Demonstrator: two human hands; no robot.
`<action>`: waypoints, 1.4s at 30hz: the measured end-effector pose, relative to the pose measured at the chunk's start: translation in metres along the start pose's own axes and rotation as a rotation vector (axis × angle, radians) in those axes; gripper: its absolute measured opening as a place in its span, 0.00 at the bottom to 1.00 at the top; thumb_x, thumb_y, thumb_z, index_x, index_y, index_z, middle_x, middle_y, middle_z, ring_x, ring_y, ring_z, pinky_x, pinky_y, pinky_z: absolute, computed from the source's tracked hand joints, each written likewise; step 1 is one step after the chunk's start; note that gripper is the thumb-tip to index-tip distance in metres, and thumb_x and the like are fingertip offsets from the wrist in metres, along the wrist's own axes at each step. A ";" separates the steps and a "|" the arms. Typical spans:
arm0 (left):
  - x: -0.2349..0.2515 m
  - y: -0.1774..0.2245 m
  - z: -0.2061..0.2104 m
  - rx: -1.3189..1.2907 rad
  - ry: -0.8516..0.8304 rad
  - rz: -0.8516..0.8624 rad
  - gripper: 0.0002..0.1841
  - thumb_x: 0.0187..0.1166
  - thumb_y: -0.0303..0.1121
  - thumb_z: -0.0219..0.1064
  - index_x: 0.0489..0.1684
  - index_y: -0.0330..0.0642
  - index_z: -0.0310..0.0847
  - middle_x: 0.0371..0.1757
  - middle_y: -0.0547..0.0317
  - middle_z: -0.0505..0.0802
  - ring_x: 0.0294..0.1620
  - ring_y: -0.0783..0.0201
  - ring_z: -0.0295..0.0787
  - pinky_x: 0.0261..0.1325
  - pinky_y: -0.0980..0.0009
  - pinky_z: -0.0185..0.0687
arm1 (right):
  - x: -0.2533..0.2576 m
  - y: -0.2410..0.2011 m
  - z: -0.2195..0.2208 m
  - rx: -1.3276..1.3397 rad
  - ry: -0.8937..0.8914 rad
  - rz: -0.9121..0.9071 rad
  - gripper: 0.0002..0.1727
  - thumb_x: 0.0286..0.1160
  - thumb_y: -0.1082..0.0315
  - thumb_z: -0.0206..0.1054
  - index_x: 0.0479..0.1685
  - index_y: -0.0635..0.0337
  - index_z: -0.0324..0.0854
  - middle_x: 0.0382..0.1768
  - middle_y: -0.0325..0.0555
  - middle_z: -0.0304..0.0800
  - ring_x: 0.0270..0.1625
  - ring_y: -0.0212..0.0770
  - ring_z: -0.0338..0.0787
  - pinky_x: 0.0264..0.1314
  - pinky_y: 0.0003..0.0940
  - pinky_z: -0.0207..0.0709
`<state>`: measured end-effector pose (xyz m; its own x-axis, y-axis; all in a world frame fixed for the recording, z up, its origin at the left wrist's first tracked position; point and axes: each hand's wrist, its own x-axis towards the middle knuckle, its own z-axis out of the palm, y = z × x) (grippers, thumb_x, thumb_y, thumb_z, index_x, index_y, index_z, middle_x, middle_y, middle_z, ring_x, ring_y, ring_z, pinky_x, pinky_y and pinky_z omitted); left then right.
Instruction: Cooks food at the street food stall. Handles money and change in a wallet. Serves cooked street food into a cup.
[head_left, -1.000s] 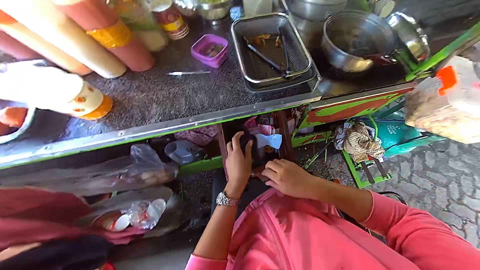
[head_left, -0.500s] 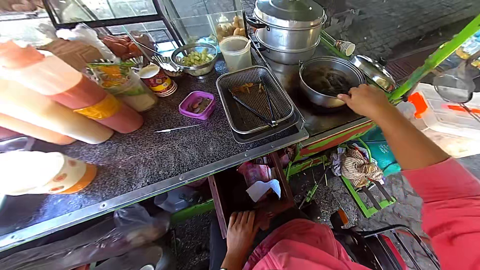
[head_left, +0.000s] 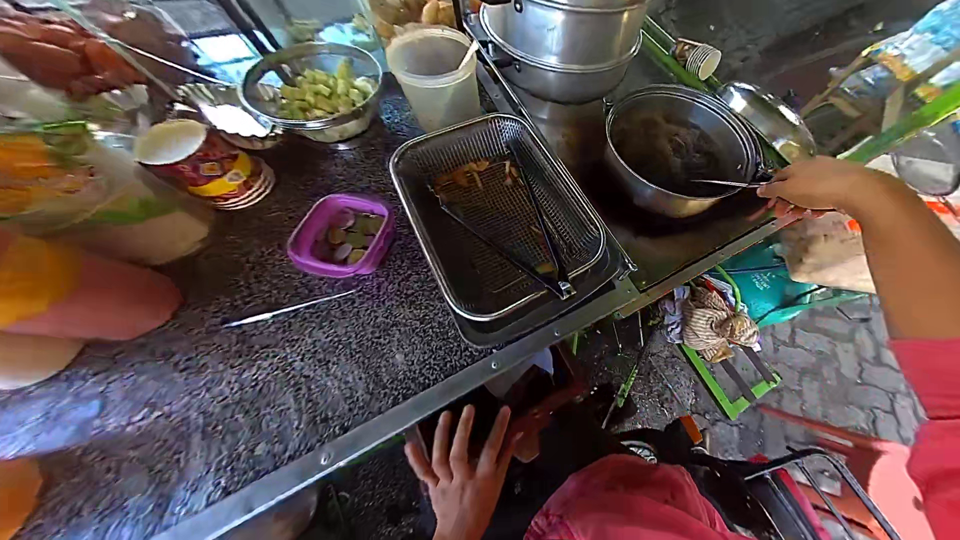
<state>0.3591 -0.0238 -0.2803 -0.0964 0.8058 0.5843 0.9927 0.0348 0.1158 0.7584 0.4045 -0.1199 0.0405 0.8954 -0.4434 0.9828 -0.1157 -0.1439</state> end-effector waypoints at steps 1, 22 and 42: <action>0.010 -0.006 0.009 0.014 0.057 -0.002 0.25 0.81 0.60 0.65 0.75 0.70 0.70 0.87 0.59 0.64 0.95 0.58 0.42 0.90 0.38 0.21 | -0.005 -0.002 0.001 -0.023 0.031 -0.005 0.29 0.94 0.52 0.52 0.50 0.73 0.86 0.40 0.67 0.90 0.39 0.61 0.87 0.47 0.66 0.76; 0.228 -0.045 0.010 -0.934 -0.611 -1.020 0.46 0.69 0.26 0.75 0.88 0.24 0.49 0.82 0.22 0.67 0.83 0.38 0.67 0.82 0.49 0.67 | -0.160 -0.290 0.105 0.119 -0.125 -0.282 0.62 0.69 0.33 0.72 0.96 0.62 0.45 0.79 0.72 0.70 0.81 0.70 0.70 0.82 0.64 0.62; 0.293 -0.093 -0.102 -0.918 -0.744 -0.895 0.31 0.66 0.11 0.60 0.76 0.26 0.70 0.57 0.43 0.89 0.49 0.69 0.89 0.52 0.72 0.86 | -0.264 -0.228 0.073 0.244 0.345 -0.252 0.30 0.87 0.57 0.64 0.80 0.69 0.72 0.61 0.66 0.88 0.61 0.66 0.90 0.59 0.59 0.83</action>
<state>0.2309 0.1491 -0.0382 -0.2965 0.8389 -0.4565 0.2056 0.5228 0.8273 0.5103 0.1630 -0.0348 -0.0951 0.9939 -0.0551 0.9004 0.0623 -0.4305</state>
